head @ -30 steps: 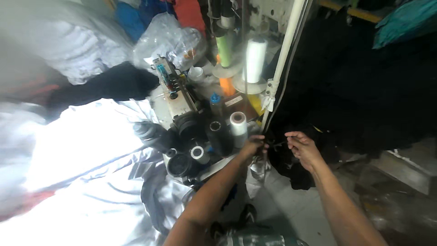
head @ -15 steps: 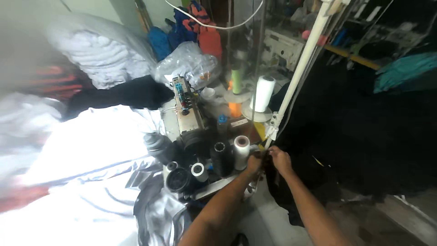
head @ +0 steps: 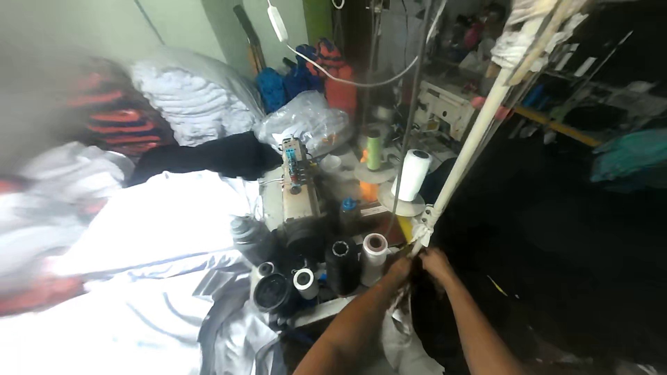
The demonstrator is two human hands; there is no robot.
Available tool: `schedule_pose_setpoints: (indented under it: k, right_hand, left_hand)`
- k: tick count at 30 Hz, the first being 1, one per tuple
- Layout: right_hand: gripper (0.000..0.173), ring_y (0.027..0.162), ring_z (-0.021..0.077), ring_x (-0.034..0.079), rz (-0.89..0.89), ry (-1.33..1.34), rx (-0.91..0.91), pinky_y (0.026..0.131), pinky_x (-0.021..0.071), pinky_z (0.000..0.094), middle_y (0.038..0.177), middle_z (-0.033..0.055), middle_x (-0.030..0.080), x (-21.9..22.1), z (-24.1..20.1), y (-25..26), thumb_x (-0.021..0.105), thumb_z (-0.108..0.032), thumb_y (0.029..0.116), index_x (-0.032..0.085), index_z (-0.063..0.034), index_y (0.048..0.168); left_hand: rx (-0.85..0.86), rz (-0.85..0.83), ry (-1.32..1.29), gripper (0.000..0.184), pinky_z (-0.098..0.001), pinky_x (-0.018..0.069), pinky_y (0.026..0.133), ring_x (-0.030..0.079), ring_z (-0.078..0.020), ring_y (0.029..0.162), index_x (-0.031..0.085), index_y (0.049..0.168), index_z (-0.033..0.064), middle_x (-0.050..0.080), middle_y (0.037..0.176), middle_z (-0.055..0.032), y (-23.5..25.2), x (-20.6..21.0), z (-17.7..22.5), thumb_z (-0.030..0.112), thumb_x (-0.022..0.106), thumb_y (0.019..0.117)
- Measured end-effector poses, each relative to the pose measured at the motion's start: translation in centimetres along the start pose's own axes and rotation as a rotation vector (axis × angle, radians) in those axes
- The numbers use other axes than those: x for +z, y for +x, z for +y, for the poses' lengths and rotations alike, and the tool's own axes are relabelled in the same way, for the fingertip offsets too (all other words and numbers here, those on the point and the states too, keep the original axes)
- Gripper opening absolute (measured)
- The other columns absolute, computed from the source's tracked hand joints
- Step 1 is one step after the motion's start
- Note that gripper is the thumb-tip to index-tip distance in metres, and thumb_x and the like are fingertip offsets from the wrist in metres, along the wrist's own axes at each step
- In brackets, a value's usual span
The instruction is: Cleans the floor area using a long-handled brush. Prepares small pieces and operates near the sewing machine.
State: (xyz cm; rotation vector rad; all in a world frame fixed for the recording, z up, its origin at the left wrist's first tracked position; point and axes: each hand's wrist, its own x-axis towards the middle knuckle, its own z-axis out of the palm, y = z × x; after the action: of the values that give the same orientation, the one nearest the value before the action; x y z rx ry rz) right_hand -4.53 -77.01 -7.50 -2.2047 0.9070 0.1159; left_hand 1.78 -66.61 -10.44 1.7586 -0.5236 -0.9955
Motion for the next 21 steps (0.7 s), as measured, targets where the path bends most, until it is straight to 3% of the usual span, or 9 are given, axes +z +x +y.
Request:
schedule_pose_setpoints:
  k: [3, 7, 9, 11, 13, 19, 21]
  right_hand:
    - [0.039, 0.115, 0.0384, 0.063, -0.032, 0.029, 0.046, 0.100, 0.0474, 0.0527, 0.134, 0.0266, 0.061, -0.3, -0.4, 0.6, 0.047, -0.011, 0.1077, 0.052, -0.0040, 0.146]
    - [0.033, 0.086, 0.0270, 0.057, -0.003, 0.174, 0.061, 0.080, 0.0483, 0.0448, 0.116, 0.0235, 0.062, -0.7, -1.1, 0.9, 0.047, -0.016, 0.1097, 0.056, 0.0011, 0.137]
    - [0.032, 0.072, 0.0176, 0.051, -0.003, 0.291, 0.064, 0.069, 0.0458, 0.0348, 0.103, 0.0167, 0.059, -0.6, -1.3, 0.8, 0.043, -0.017, 0.1114, 0.057, 0.0027, 0.132]
    - [0.033, 0.054, 0.0067, 0.042, -0.016, 0.477, 0.094, 0.050, 0.0383, 0.0219, 0.079, 0.0039, 0.051, 0.1, -0.9, 0.8, 0.036, -0.021, 0.1133, 0.058, 0.0012, 0.125]
    - [0.036, 0.047, 0.0063, 0.038, -0.069, 0.577, 0.147, 0.047, 0.0356, 0.0213, 0.066, -0.0005, 0.045, 0.7, -0.4, 0.9, 0.031, -0.025, 0.1143, 0.058, -0.0012, 0.119]
    - [0.035, 0.047, 0.0072, 0.041, -0.079, 0.593, 0.157, 0.045, 0.0370, 0.0233, 0.061, -0.0011, 0.048, 1.8, 0.5, 0.7, 0.034, -0.026, 0.1128, 0.059, -0.0032, 0.102]
    - [0.034, 0.043, 0.0039, 0.041, -0.071, 0.629, 0.083, 0.042, 0.0365, 0.0199, 0.056, -0.0038, 0.048, 1.9, 0.5, 0.0, 0.033, -0.023, 0.1123, 0.057, -0.0046, 0.097]
  left_hand:
    - [-0.055, 0.018, -0.025, 0.047, -0.0408, 0.0526, 0.077, 0.062, -0.0231, 0.085, 0.048, 0.150, 0.0115, 0.064, 0.118, -0.0187, 1.1, -0.2, -0.7, 0.005, 0.043, 0.1041]
    - [-0.127, 0.009, -0.101, 0.047, -0.0393, 0.0518, 0.070, 0.060, -0.0213, 0.076, 0.044, 0.153, 0.0145, 0.064, 0.110, -0.0169, 0.9, -0.3, -0.2, 0.009, 0.040, 0.1064]
    - [-0.156, 0.011, -0.236, 0.040, -0.0369, 0.0503, 0.065, 0.057, -0.0196, 0.070, 0.047, 0.148, 0.0096, 0.063, 0.102, -0.0145, 0.2, -0.3, 0.4, 0.023, 0.033, 0.1122]
    - [-0.198, 0.021, -0.406, 0.048, -0.0311, 0.0473, 0.053, 0.053, -0.0158, 0.056, 0.053, 0.133, 0.0072, 0.060, 0.081, -0.0083, -0.1, 0.1, 0.4, 0.043, 0.027, 0.1127]
    - [-0.208, -0.002, -0.512, 0.055, -0.0285, 0.0471, 0.050, 0.055, -0.0141, 0.053, 0.055, 0.124, 0.0081, 0.061, 0.073, -0.0054, 0.3, 0.2, -0.7, 0.053, 0.028, 0.1099]
    - [-0.171, -0.038, -0.559, 0.053, -0.0265, 0.0461, 0.055, 0.053, -0.0106, 0.058, 0.058, 0.113, 0.0070, 0.057, 0.074, -0.0005, -1.3, 0.2, -0.9, 0.045, 0.021, 0.1124]
    - [-0.142, -0.014, -0.588, 0.047, -0.0267, 0.0454, 0.058, 0.051, -0.0102, 0.060, 0.058, 0.117, 0.0044, 0.056, 0.077, -0.0013, -1.9, 0.0, -0.8, 0.038, 0.026, 0.1132]
